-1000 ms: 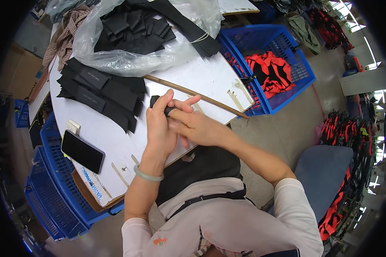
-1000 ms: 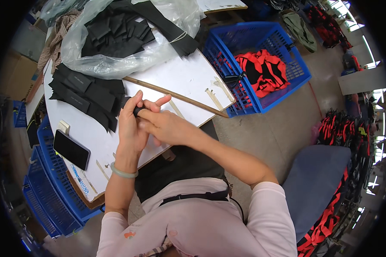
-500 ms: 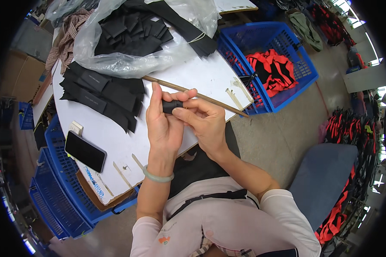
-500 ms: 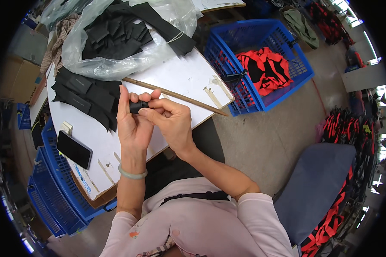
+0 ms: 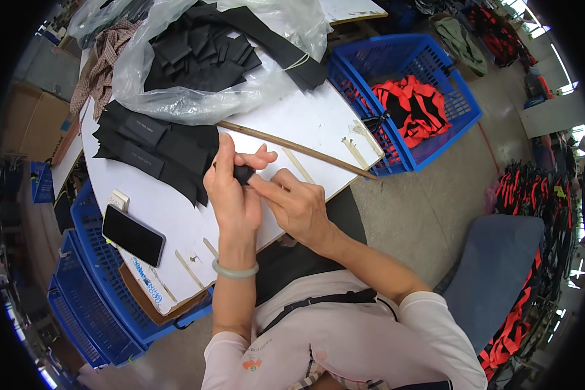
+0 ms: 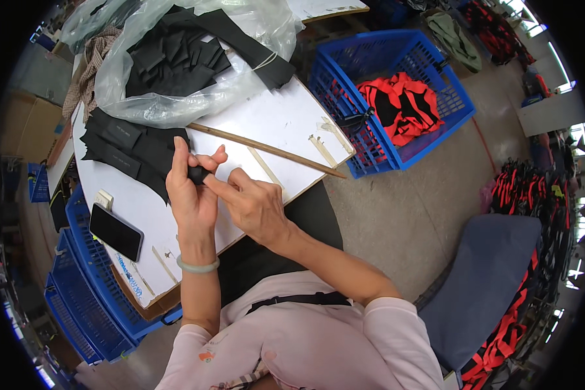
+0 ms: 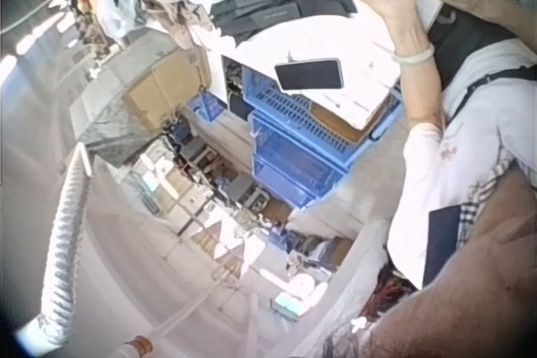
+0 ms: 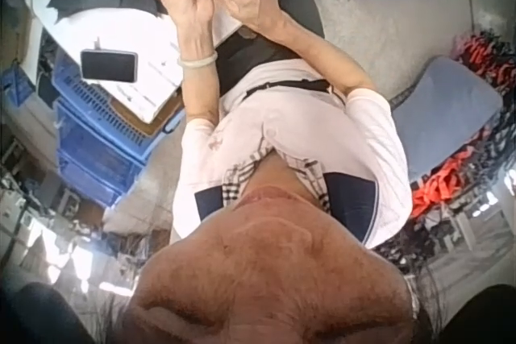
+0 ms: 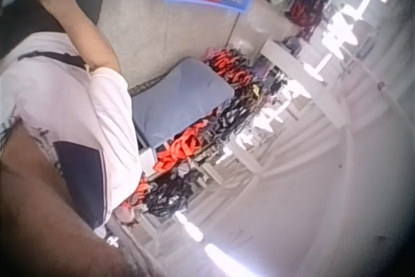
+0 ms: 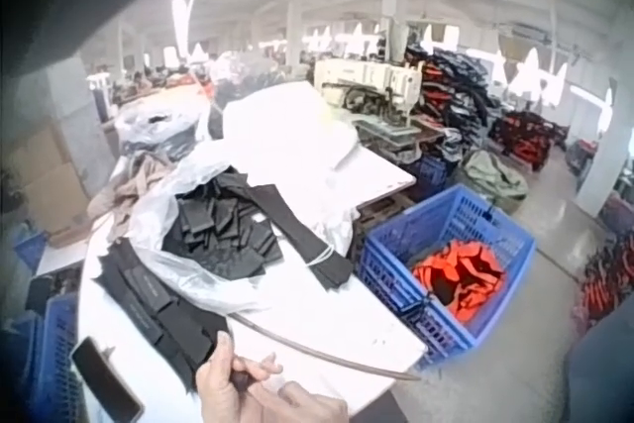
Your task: Wrapping black fabric strips around a wooden stick to form a tube-like component.
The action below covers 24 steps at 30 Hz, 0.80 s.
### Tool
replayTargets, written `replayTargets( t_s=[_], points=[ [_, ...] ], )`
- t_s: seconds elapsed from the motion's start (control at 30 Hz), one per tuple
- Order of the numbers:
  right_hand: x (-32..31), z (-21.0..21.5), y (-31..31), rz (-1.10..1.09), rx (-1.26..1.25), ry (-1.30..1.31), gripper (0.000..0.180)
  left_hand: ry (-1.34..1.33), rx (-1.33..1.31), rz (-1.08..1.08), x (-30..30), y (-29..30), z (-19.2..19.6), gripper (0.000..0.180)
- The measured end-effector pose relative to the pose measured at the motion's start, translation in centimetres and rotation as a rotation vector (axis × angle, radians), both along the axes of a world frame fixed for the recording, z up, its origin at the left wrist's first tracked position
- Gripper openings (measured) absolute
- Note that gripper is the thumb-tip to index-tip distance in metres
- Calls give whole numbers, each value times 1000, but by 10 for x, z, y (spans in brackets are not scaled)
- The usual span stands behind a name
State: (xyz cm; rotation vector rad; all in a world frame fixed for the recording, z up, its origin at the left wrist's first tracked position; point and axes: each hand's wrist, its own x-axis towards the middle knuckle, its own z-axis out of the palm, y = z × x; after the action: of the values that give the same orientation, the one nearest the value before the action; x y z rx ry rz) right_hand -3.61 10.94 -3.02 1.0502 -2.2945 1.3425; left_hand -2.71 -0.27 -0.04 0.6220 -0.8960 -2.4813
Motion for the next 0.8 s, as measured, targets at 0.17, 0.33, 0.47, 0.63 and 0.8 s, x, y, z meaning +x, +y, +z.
replayTargets(
  t_s=[0.17, 0.33, 0.47, 0.63, 0.8],
  points=[
    [-1, 4, 8, 136, 470, -43, 48, -24, 129, -117, 3, -12, 4, 40],
    [-7, -6, -10, 150, 337, -142, 46, 47, 156, -260, 3, -15, -12, 37],
    [-17, 10, -1, 365, 362, -303, 41, -175, 235, -191, 0, -19, 8, 38],
    [-19, 8, -10, 223, 518, -140, 41, 90, 135, -215, 2, -13, -12, 39],
    [-19, -5, -27, 122, 385, -18, 40, -50, 192, -288, -2, -13, -4, 36]
  ],
)
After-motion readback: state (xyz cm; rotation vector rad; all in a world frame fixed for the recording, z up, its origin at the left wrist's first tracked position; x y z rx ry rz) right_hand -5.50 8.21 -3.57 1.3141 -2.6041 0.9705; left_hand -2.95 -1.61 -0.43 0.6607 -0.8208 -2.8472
